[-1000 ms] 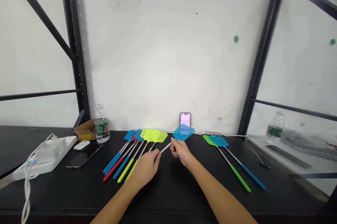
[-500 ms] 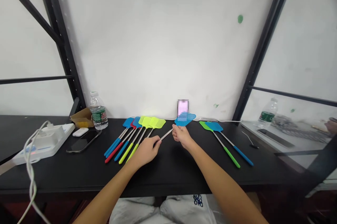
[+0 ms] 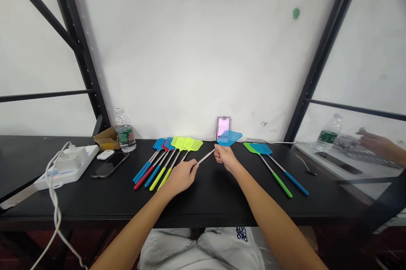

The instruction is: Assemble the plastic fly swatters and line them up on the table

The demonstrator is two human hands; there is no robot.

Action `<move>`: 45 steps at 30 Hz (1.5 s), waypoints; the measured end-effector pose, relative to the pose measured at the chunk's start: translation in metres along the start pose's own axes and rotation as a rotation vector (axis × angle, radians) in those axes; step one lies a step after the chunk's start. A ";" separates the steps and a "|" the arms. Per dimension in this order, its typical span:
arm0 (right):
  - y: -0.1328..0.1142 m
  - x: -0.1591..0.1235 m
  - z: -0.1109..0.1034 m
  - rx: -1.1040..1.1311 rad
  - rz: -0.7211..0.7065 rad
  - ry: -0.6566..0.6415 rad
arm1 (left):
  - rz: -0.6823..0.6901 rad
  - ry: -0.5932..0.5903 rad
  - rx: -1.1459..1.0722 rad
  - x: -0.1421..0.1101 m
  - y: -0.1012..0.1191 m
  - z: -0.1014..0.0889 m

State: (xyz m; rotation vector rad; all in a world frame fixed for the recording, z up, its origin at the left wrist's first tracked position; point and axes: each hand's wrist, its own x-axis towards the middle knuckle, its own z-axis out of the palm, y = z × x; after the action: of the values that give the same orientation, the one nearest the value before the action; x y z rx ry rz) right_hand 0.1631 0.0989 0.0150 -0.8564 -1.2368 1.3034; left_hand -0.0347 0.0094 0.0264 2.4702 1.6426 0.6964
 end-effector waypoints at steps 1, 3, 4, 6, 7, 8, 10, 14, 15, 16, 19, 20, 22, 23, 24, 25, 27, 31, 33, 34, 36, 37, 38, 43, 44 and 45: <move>-0.001 0.000 0.000 -0.003 0.003 0.004 | 0.005 0.005 0.018 0.000 0.000 0.000; -0.002 0.000 0.000 -0.006 0.003 0.017 | 0.019 0.012 0.044 0.000 -0.001 0.001; -0.002 -0.001 0.000 -0.006 0.001 0.024 | 0.024 0.014 0.054 0.000 -0.001 0.002; -0.003 -0.001 0.001 -0.009 -0.002 0.038 | 0.022 0.015 0.074 0.001 -0.002 0.002; -0.003 -0.001 0.001 -0.010 -0.003 0.045 | 0.017 0.016 0.089 0.001 -0.002 0.003; -0.003 -0.001 0.001 -0.011 -0.004 0.052 | 0.011 0.019 0.105 0.002 -0.002 0.003; -0.003 0.000 0.000 -0.011 -0.005 0.064 | 0.002 0.027 0.134 0.002 -0.003 0.003; -0.004 0.002 -0.004 -0.012 -0.005 0.077 | 0.008 0.041 0.147 0.003 -0.004 0.003; -0.004 0.002 -0.004 -0.011 -0.005 0.079 | 0.010 0.044 0.145 0.003 -0.004 0.003; -0.004 0.003 -0.005 -0.010 -0.004 0.081 | 0.009 0.044 0.141 0.002 -0.004 0.003; -0.004 0.003 -0.006 -0.007 -0.004 0.092 | 0.011 0.033 0.121 0.002 -0.004 0.004; -0.004 0.003 -0.006 -0.005 -0.004 0.098 | 0.016 0.027 0.115 0.001 -0.005 0.004; -0.004 0.002 -0.006 -0.002 -0.004 0.111 | 0.027 0.016 0.113 0.001 -0.005 0.005; -0.004 0.002 -0.006 0.001 -0.003 0.117 | 0.029 0.013 0.118 0.000 -0.006 0.006; -0.004 0.002 -0.006 0.003 -0.001 0.122 | 0.029 0.011 0.126 0.000 -0.007 0.007; -0.004 0.002 -0.006 0.005 0.000 0.125 | 0.028 0.011 0.135 0.000 -0.007 0.007; -0.003 0.002 -0.007 0.010 -0.001 0.135 | 0.026 0.014 0.149 0.000 -0.009 0.008; -0.003 0.004 -0.011 0.017 -0.007 0.162 | 0.029 0.014 0.164 0.001 -0.009 0.009; -0.003 0.004 -0.013 0.018 -0.004 0.172 | 0.031 0.012 0.170 0.001 -0.009 0.008; -0.003 0.005 -0.014 0.018 -0.002 0.175 | 0.034 0.010 0.171 0.001 -0.009 0.008; -0.003 0.005 -0.016 0.018 0.000 0.183 | 0.039 0.008 0.172 0.001 -0.009 0.008; -0.004 0.005 -0.017 0.018 -0.001 0.187 | 0.040 0.008 0.172 0.001 -0.009 0.008; -0.004 0.005 -0.018 0.018 -0.001 0.194 | 0.041 0.007 0.173 0.001 -0.009 0.008; -0.006 0.007 -0.025 0.021 -0.007 0.252 | 0.030 0.001 0.183 0.001 -0.012 0.010; -0.006 0.008 -0.027 0.022 -0.007 0.264 | 0.025 0.001 0.186 0.001 -0.013 0.010; -0.006 0.008 -0.029 0.023 -0.007 0.275 | 0.022 0.000 0.187 0.001 -0.013 0.010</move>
State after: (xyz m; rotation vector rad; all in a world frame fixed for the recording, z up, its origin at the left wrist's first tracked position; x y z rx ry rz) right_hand 0.1915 0.1115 0.0169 -0.9778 -1.0056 1.1480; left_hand -0.0409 0.0174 0.0134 2.6169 1.7589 0.5688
